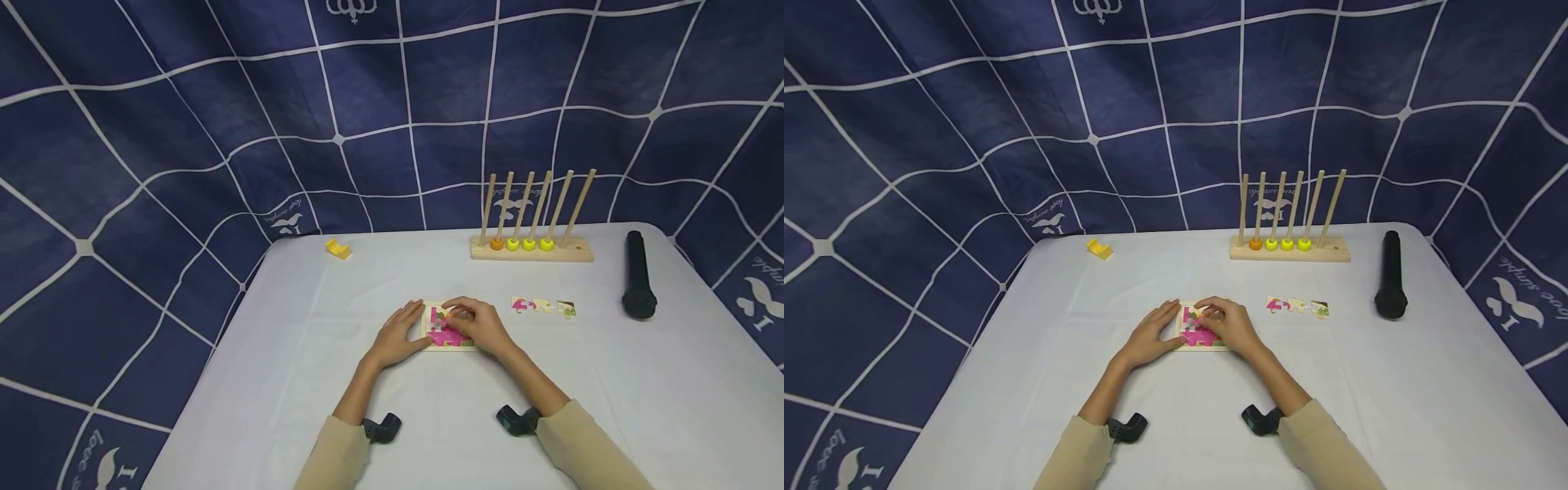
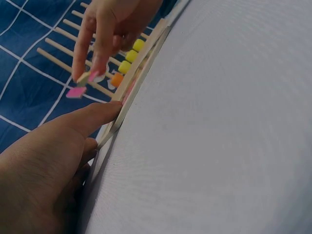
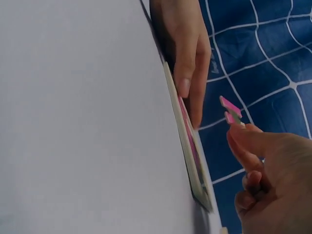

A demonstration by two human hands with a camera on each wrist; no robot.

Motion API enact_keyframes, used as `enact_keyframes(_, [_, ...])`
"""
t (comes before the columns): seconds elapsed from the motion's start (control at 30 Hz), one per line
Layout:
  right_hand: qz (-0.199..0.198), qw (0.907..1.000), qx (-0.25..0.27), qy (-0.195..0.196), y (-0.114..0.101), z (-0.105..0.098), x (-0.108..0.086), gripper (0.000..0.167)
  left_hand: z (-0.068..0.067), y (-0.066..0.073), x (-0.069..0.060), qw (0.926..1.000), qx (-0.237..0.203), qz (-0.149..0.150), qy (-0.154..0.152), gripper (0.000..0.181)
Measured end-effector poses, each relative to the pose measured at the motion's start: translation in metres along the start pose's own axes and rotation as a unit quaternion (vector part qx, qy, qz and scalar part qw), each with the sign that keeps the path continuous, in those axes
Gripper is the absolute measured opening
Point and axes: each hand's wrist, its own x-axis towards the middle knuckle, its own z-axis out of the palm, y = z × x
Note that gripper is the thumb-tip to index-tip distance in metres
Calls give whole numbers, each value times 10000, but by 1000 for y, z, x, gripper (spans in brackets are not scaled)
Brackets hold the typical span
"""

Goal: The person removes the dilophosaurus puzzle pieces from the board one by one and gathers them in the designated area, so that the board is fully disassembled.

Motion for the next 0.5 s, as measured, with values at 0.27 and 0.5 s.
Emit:
enact_keyframes(0.27, [-50, 9985, -472, 254, -1, -45, -20, 26, 1, 1, 1, 9997, 31, -220, -88, 77])
enact_keyframes(0.5, [52, 9921, -1064, 669, 13, -87, -42, 24, 0, 1, 2, 9998, 21, -162, -62, 76])
